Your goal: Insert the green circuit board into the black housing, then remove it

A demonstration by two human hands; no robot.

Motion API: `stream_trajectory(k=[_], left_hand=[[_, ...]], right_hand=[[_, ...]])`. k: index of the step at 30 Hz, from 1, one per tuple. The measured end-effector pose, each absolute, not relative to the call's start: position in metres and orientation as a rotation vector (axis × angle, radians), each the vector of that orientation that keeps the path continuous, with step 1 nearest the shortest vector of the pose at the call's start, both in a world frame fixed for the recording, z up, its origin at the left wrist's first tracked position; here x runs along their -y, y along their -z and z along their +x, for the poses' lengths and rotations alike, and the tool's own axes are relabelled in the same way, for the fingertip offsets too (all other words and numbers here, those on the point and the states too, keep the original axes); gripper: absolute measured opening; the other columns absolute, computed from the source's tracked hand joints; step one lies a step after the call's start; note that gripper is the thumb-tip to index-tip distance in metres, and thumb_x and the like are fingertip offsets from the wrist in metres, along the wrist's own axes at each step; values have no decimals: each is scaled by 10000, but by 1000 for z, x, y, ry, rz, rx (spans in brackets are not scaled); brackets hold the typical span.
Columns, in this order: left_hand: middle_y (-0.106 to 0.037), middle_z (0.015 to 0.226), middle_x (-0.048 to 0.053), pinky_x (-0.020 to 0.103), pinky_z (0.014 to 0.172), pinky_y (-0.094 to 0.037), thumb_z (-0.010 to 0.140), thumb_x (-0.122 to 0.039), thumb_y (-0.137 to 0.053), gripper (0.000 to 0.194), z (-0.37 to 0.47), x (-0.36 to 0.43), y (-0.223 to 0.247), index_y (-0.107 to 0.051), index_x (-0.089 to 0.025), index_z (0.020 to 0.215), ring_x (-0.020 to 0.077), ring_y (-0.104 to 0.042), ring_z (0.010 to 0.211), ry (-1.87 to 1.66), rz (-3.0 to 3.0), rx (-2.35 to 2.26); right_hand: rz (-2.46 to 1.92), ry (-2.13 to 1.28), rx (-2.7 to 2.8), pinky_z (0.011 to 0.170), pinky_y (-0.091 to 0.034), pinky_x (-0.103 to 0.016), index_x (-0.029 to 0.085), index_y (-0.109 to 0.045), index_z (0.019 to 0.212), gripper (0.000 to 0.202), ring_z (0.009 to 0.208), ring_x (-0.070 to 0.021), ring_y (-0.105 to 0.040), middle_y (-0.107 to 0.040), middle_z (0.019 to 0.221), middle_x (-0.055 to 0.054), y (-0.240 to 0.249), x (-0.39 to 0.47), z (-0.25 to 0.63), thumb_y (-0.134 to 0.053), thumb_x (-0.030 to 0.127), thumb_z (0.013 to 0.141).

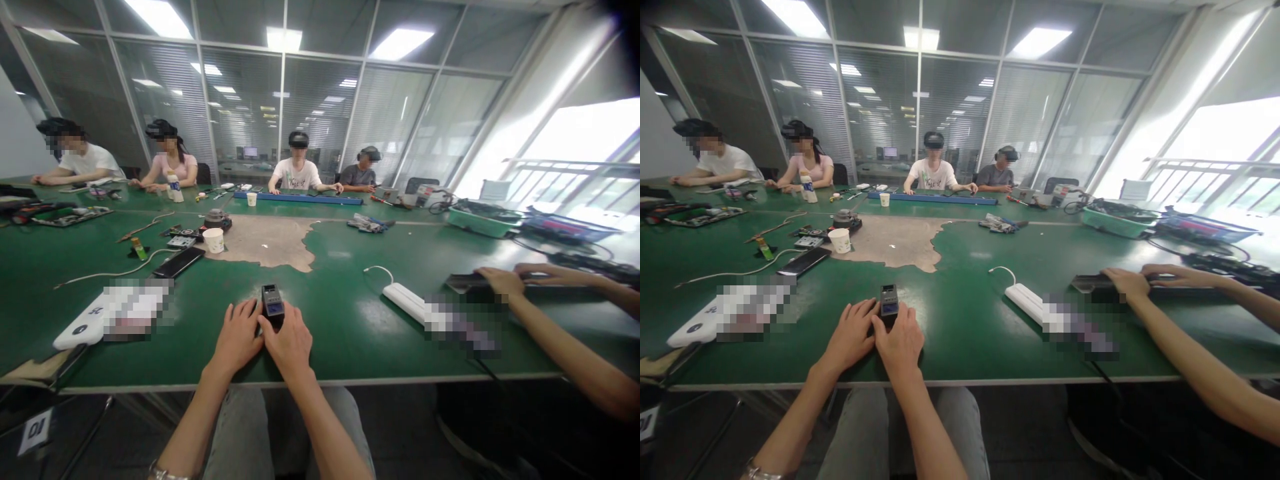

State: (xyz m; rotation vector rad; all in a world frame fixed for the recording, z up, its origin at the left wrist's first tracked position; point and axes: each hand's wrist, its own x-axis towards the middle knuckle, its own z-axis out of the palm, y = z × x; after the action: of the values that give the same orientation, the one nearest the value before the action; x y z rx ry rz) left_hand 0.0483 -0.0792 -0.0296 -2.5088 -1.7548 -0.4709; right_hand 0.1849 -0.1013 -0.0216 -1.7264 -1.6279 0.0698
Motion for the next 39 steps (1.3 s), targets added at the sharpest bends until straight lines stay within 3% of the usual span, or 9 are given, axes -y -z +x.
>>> stream_trajectory(k=[18, 24, 30, 39], left_hand=[[-449, 1458, 103, 502, 1158, -207, 856, -350, -540, 585, 46, 81, 27, -419, -214, 1412, 265, -370, 1350, 539, -2536, 1781], [-466, 1438, 112, 534, 1142, -229, 875, -494, -544, 558, 45, 79, 28, -469, -234, 1363, 284, -394, 1330, 555, -2544, 1737], [-479, 1430, 115, 545, 1141, -230, 880, -637, -470, 656, 48, 79, 32, -446, -227, 1391, 295, -392, 1334, 602, -2506, 1707], [-463, 1451, 121, 540, 1146, -229, 870, -696, -423, 734, 48, 75, 32, -430, -199, 1411, 301, -381, 1347, 599, -2504, 1711]], right_hand=[[-1620, -103, 1602, 739, -451, -279, 195, -603, 1015, 305, 858, -198, -608, -591, 952, -62, 12, 101, 183, -580, 462, 868], [-1524, -103, 1559, 767, -458, -290, 193, -608, 1029, 299, 868, -199, -595, -586, 949, -61, -7, 100, 187, -596, 440, 860], [-1425, -48, 1521, 802, -457, -304, 184, -608, 1062, 320, 902, -201, -571, -593, 959, -69, -22, 97, 209, -569, 444, 880], [-1556, -33, 1504, 823, -456, -337, 166, -608, 1106, 387, 921, -223, -581, -602, 983, -89, 18, 83, 251, -557, 474, 878]])
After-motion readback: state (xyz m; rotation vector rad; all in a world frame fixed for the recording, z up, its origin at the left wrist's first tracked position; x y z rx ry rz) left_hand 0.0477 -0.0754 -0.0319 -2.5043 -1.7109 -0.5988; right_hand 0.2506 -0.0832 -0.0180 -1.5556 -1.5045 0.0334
